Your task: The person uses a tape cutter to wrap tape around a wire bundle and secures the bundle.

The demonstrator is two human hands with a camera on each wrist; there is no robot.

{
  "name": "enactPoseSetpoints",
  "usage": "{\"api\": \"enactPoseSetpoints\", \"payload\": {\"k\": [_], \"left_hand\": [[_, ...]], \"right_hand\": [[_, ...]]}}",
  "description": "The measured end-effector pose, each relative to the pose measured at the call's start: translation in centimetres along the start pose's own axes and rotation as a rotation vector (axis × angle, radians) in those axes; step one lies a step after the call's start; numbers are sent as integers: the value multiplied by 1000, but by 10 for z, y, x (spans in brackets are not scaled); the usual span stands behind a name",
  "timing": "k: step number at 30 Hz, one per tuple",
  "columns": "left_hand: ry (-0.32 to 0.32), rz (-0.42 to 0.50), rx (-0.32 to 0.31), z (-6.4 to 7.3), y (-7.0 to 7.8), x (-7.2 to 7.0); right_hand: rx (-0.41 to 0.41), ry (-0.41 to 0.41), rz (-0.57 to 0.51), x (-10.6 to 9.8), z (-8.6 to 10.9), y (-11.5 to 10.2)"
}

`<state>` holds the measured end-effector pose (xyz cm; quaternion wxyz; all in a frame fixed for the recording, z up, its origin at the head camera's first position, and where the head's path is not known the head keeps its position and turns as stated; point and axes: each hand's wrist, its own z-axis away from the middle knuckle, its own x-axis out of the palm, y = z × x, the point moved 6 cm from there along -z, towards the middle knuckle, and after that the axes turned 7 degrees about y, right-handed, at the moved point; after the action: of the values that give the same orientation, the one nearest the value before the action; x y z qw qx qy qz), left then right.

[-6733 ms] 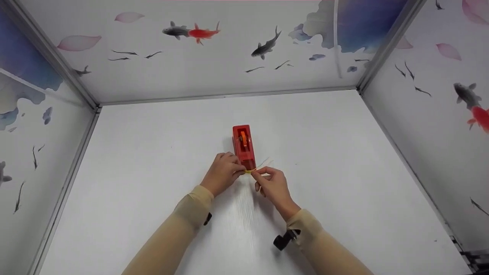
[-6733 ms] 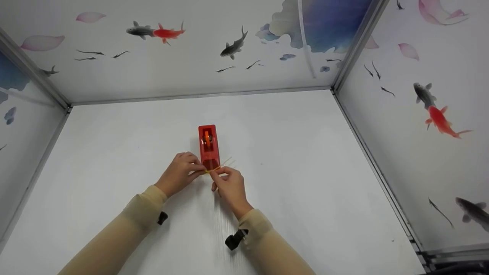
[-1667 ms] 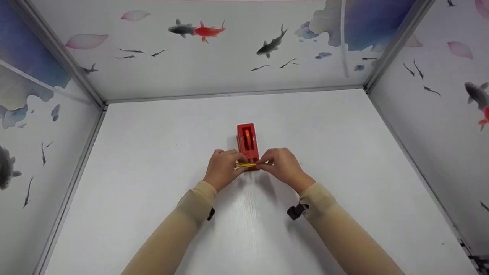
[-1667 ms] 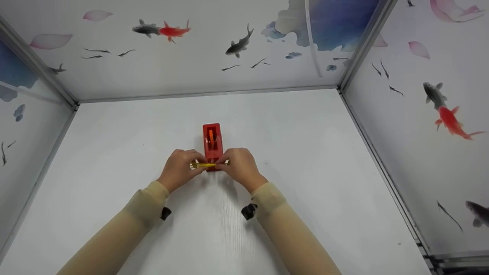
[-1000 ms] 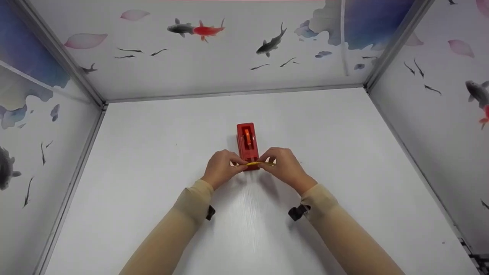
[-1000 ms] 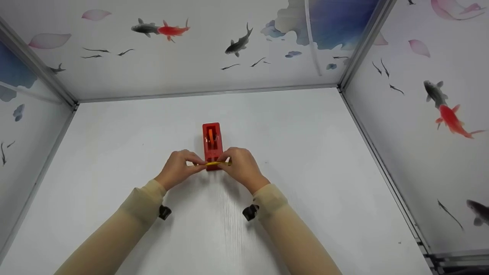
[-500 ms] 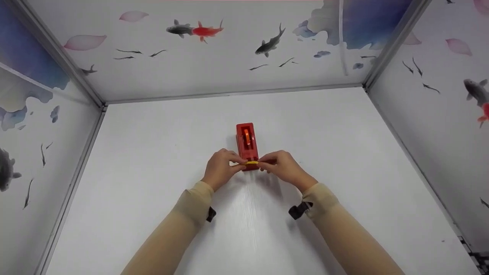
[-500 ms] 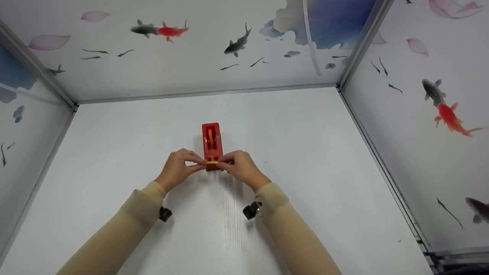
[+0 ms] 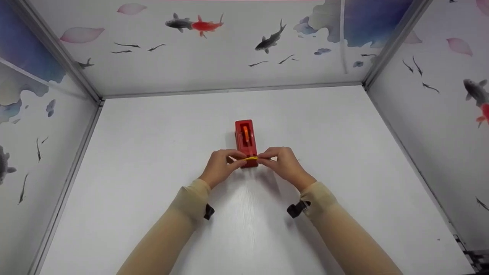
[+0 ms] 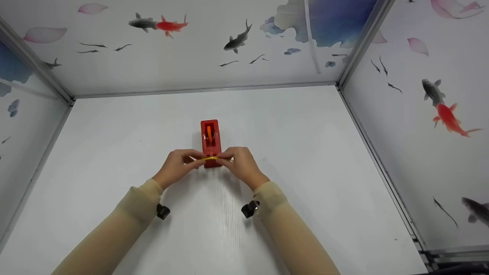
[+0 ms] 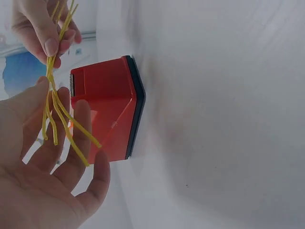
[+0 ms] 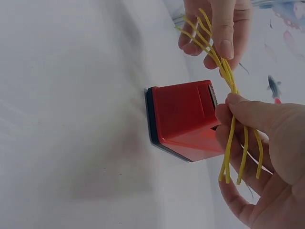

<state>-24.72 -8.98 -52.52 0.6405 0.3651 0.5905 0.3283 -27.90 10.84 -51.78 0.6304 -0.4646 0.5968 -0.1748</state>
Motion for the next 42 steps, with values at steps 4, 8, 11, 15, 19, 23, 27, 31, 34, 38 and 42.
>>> {"api": "enactPoseSetpoints", "payload": {"k": [4, 8, 11, 15, 19, 23, 27, 31, 34, 38, 42], "left_hand": [[-26, 10, -33, -2, -6, 1], [-15, -24, -20, -3, -6, -1], [12, -41, 13, -3, -4, -3], [53, -68, 47, -2, -3, -5], [83, -97, 76, -1, -1, -6], [110, -120, 106, 0, 2, -7], [129, -153, 131, 1, 5, -7], [170, -295, 213, 1, 10, -6], [208, -444, 297, 2, 15, -5], [238, -558, 371, 4, 20, -4], [248, -586, 402, 4, 23, -4]], "right_hand": [[-19, 0, 30, 0, 0, -3], [-41, 3, 73, 2, -1, -5], [-81, 26, 88, 1, -1, -8], [-132, 55, 120, 0, 1, -11], [-150, 69, 162, 0, 2, -12], [-171, 76, 201, 0, 2, -14], [-189, 89, 231, -1, 1, -16], [-199, 93, 269, 0, 1, -16], [-200, 88, 303, 1, 1, -17], [-196, 89, 326, 2, 1, -17], [-229, 105, 358, 1, 1, -20]]}}
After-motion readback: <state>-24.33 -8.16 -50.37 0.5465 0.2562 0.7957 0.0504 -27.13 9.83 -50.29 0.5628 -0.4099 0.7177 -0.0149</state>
